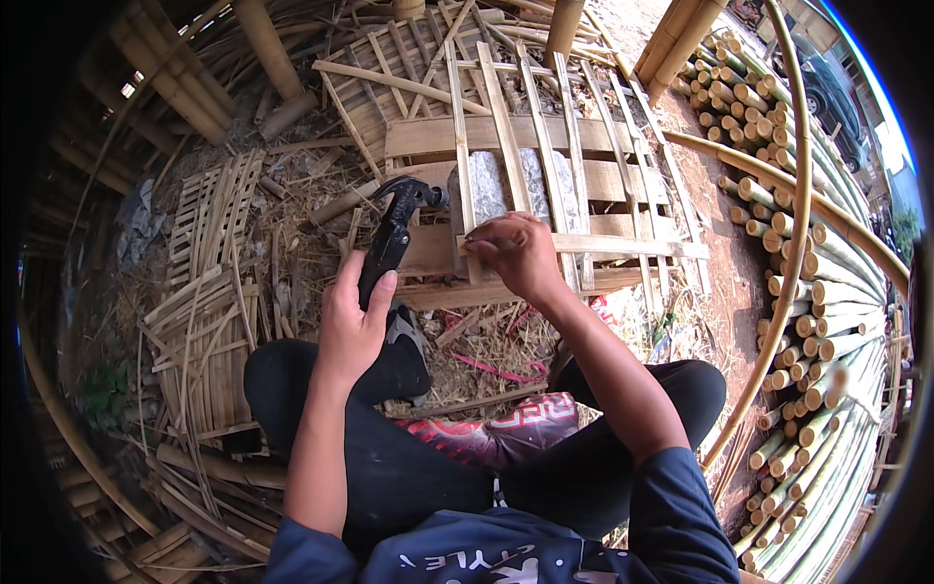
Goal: The person weaves bamboo slats into a lattice structure by hand, using a small hammer to adjust the position of the horizontal slats against a stone weight.
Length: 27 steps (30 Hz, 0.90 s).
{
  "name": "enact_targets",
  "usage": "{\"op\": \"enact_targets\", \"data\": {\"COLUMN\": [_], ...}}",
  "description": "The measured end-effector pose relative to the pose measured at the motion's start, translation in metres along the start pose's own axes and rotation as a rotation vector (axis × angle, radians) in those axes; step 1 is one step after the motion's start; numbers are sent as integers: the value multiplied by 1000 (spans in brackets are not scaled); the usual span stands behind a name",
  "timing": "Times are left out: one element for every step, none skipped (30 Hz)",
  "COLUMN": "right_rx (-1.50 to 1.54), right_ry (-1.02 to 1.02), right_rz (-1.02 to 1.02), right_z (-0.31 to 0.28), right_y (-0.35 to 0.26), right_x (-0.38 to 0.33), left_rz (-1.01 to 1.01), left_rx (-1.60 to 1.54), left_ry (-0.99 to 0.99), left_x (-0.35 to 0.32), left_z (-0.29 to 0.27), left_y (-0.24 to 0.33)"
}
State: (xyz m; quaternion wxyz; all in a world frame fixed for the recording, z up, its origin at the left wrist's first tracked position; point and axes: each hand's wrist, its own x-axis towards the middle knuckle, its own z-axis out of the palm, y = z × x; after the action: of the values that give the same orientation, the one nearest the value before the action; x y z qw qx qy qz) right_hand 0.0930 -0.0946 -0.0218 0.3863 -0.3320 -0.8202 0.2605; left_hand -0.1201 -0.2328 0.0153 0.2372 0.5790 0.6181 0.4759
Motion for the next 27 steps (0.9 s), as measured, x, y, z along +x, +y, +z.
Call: {"op": "enact_targets", "data": {"right_rx": [-6,3,10,9,42,74,73,84,94,93,100,107,106,107,108,107,100,92,91,86,82,82,80,78,78,74,69], "right_ry": [0,16,32,33,13,-6,-7,-19,-30,-31,-27,-23,-24,-23,-23,-25,-24,-24,-26,-25,-24,-26,-18,-9,-10,-14,-18], "right_rz": [4,15,26,25,101,178,177,192,207,209,216,223,226,222,217,220,208,196,197,194,190,191,182,173,174,182,190], "right_z": [-1,0,1,1,1,0,0,-1,-1,-1,-1,-1,-1,-2,-2,-2,-2,-2,-1,0,1,2,2,2,2,1,0], "right_y": [3,4,5,6,3,0,-3,-4,-5,-6,-6,-6,-6,-7,-6,-5,-4,-3,-1,0,1,2,1,1,0,-1,-2], "right_x": [-2,-2,-2,-3,-3,-4,-3,-3,-3,-3,-3,-3,-3,-3,-3,-3,-3,-3,-3,-4,-4,-4,-4,-4,-4,-4,-4], "left_rz": [95,95,102,110,70,69,75,80,79,89,100,99,118,136,134,116,99,98,72,46,44,49,55,54,70,87,86], "left_rx": [83,84,144,202,173,173,214,253,252,255,256,253,232,210,209,223,237,235,256,278,277,260,243,242,253,264,263], "left_ry": [10,11,-24,-60,-118,-116,-122,-129,-130,-106,-83,-86,-61,-35,-37,-56,-73,-74,-87,-101,-101,-66,-31,-32,-47,-60,-59], "left_x": [0,-1,-4,-5,-3,-3,-4,-4,-4,-5,-7,-8,-11,-12,-12,-12,-12,-12,-12,-12,-13,-14,-14,-14,-14,-13,-13], "left_z": [1,1,1,1,1,1,2,4,5,6,8,10,12,13,13,12,12,13,13,13,13,14,14,13,12,11,12], "left_y": [16,21,24,26,25,23,21,19,17,16,14,13,11,10,11,13,13,12,11,10,8,6,5,5,5,5,4]}}
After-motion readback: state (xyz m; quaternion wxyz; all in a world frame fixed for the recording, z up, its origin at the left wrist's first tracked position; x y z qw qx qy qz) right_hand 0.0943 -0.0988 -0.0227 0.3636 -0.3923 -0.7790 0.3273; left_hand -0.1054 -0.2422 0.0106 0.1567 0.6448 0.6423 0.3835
